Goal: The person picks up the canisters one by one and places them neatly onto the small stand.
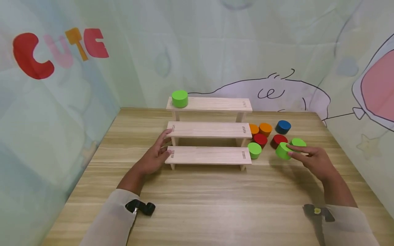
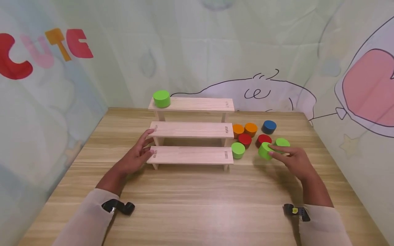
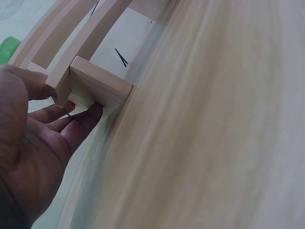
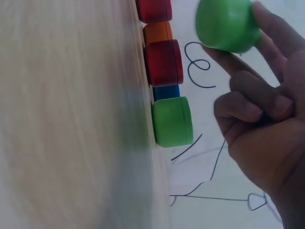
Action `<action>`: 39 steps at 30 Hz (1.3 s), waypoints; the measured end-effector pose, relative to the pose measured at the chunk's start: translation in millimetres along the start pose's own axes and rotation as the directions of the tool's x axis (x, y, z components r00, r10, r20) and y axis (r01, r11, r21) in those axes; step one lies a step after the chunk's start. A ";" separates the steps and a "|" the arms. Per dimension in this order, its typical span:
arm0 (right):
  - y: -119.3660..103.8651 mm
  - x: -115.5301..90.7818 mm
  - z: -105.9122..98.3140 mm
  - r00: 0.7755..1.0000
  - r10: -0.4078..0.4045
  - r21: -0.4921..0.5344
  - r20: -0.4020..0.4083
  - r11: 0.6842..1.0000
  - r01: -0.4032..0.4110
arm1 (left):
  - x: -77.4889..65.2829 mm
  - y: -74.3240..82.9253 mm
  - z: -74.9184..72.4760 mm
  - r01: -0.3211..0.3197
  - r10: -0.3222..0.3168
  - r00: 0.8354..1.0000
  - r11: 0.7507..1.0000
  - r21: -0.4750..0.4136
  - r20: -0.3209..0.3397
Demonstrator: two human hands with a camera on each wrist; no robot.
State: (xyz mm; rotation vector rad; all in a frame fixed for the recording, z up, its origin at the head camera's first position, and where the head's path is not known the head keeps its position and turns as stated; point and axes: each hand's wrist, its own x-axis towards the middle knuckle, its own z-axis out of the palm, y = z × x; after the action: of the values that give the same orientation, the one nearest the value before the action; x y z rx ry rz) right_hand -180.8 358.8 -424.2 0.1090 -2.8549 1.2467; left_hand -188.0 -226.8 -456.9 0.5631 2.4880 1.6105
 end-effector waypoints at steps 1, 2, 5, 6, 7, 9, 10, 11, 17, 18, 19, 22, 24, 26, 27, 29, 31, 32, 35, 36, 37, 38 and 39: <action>-0.8 -0.8 0.0 1.000 -0.005 0.009 -0.031 1.000 0.005 | 0.3 0.1 0.1 -0.004 0.004 1.000 1.000 0.000 0.001; -1.9 -1.6 0.1 0.998 -0.012 0.021 -0.061 1.000 0.014 | 0.6 0.0 0.3 -0.007 0.007 1.000 1.000 -0.001 0.003; -6.9 -3.4 2.7 0.986 -0.040 0.078 -0.163 0.996 0.053 | 1.2 -0.2 0.6 -0.010 0.010 1.000 1.000 -0.005 0.005; -9.4 -3.3 4.6 0.977 -0.056 0.107 -0.206 0.991 0.079 | 1.0 -0.2 0.6 -0.008 0.008 1.000 1.000 -0.001 0.005; -12.3 -2.9 6.9 0.966 -0.073 0.131 -0.247 0.986 0.108 | 0.7 -0.2 0.4 -0.001 0.001 1.000 1.000 0.002 0.000; -18.9 -1.1 11.9 0.936 -0.115 0.170 -0.332 0.969 0.179 | -0.5 -0.1 -0.1 0.010 -0.010 1.000 1.000 0.002 -0.009; -22.9 -0.3 14.4 0.917 -0.132 0.184 -0.376 0.959 0.213 | -0.9 0.3 -0.5 0.014 -0.014 1.000 1.000 0.003 -0.013; -26.9 0.4 16.4 0.898 -0.147 0.189 -0.415 0.951 0.243 | -1.3 0.6 -0.8 0.014 -0.014 1.000 1.000 0.001 -0.016; -45.6 4.0 24.6 0.816 -0.229 0.135 -0.531 0.928 0.348 | -2.8 0.9 -1.1 -0.001 0.001 1.000 1.000 -0.004 -0.016; -48.0 4.1 25.2 0.813 -0.242 0.122 -0.530 0.927 0.355 | -2.8 0.7 -0.9 -0.004 0.004 1.000 1.000 -0.003 -0.014; -49.9 4.2 25.6 0.811 -0.252 0.113 -0.528 0.926 0.362 | -2.7 0.5 -0.7 -0.009 0.009 1.000 1.000 -0.005 -0.014; -55.5 5.0 25.2 0.806 -0.272 0.064 -0.526 0.932 0.356 | -1.7 -0.2 -0.3 -0.017 0.017 1.000 1.000 -0.003 -0.012; -60.7 6.4 23.6 0.800 -0.277 0.032 -0.532 0.938 0.345 | -0.8 -0.4 -0.3 -0.021 0.021 1.000 1.000 -0.001 -0.011; -67.0 9.2 21.8 0.792 -0.287 0.010 -0.538 0.938 0.347 | -0.4 -0.8 -0.1 -0.019 0.019 1.000 1.000 -0.002 -0.011; -70.5 11.3 21.0 0.787 -0.300 0.000 -0.539 0.935 0.356 | -0.3 -0.9 0.0 -0.015 0.015 1.000 1.000 -0.004 -0.011; -78.9 15.6 19.6 0.773 -0.345 -0.026 -0.533 0.920 0.392 | -0.6 -1.2 -0.2 -0.008 0.008 1.000 1.000 -0.005 -0.015; -86.7 20.8 19.2 0.752 -0.402 -0.056 -0.522 0.896 0.440 | -1.2 -1.4 -0.6 0.000 0.000 1.000 1.000 -0.003 -0.019; -90.5 23.0 19.1 0.741 -0.433 -0.076 -0.513 0.883 0.463 | -1.5 -1.5 -0.7 0.004 -0.004 1.000 1.000 -0.001 -0.020; -101.1 29.5 20.2 0.710 -0.512 -0.136 -0.484 0.845 0.517 | -1.6 -1.2 -1.1 0.008 -0.008 1.000 1.000 0.003 -0.014; -104.5 31.8 20.9 0.703 -0.531 -0.150 -0.473 0.835 0.529 | -1.5 -0.9 -1.3 0.009 -0.009 1.000 1.000 0.004 -0.011; -107.8 34.2 22.0 0.699 -0.546 -0.157 -0.461 0.826 0.541 | -1.4 -0.4 -1.5 0.010 -0.010 1.000 1.000 0.007 -0.008; -111.6 36.6 23.5 0.700 -0.553 -0.157 -0.451 0.822 0.548 | -1.3 0.0 -1.9 0.013 -0.012 1.000 1.000 0.013 -0.008; -115.2 39.5 25.4 0.702 -0.557 -0.154 -0.444 0.819 0.553 | -1.1 0.4 -2.2 0.013 -0.013 1.000 1.000 0.015 -0.009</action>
State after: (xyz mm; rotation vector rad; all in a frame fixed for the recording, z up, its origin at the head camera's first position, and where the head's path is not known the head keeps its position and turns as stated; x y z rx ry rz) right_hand -211.6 260.0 -355.2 0.5449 -2.1541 0.9551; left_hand -187.6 -229.0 -455.7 0.5412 2.5069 1.5940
